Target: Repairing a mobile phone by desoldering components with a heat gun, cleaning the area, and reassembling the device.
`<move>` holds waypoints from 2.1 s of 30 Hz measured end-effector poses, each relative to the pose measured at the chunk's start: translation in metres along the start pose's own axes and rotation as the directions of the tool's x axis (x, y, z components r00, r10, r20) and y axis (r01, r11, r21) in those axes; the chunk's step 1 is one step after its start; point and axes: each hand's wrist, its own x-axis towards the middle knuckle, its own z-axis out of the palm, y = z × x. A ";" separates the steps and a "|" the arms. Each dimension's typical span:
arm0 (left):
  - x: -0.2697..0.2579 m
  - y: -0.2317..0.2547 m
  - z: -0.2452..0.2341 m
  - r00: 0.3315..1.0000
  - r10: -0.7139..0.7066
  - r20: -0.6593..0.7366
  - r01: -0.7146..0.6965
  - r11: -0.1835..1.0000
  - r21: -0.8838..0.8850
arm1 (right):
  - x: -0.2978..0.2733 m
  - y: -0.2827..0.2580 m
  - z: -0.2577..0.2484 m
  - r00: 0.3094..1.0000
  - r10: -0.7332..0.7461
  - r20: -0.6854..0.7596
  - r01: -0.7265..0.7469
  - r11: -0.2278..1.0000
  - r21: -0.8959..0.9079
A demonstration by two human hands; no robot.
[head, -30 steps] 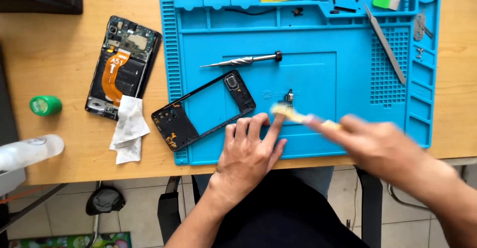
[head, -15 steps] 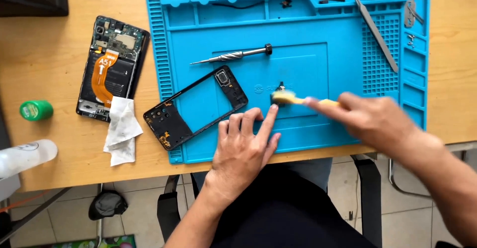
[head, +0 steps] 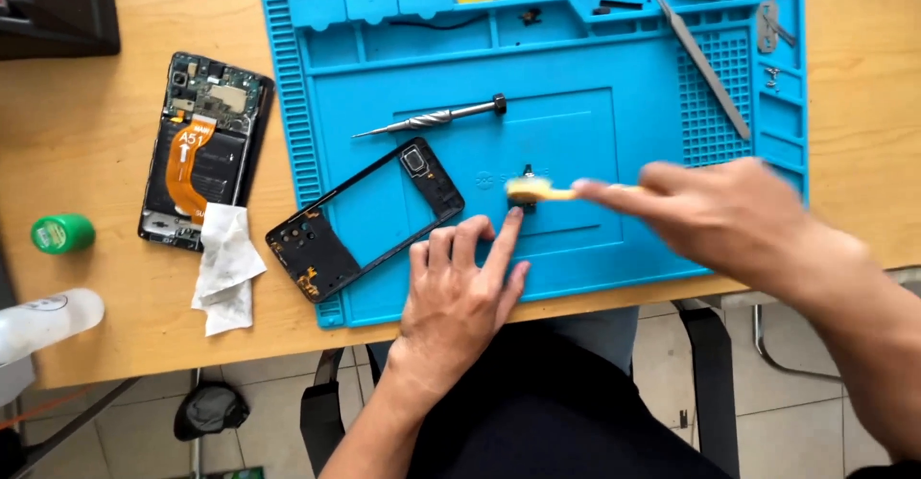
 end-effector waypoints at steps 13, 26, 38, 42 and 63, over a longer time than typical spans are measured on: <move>0.033 -0.004 -0.010 0.997 0.054 -0.050 -0.056 0.998 -0.042 | -0.006 0.035 -0.018 0.951 0.308 -0.006 -0.302 0.928 -0.217; 0.034 0.008 0.011 0.999 -0.053 0.009 0.054 0.970 -0.238 | -0.078 -0.049 0.013 0.817 0.554 -0.159 -0.304 0.648 0.699; 0.006 0.015 0.006 0.997 0.039 -0.070 -0.037 0.999 0.023 | -0.019 -0.090 -0.002 0.952 0.300 0.067 -0.296 0.836 0.461; 0.008 0.014 0.002 0.997 0.023 -0.071 -0.020 0.999 0.033 | -0.025 -0.096 -0.017 0.958 0.260 0.122 -0.287 0.846 0.450; 0.010 -0.009 -0.007 0.990 0.045 -0.135 -0.077 0.967 -0.243 | -0.058 -0.113 0.003 0.953 0.303 -0.016 -0.274 0.883 0.382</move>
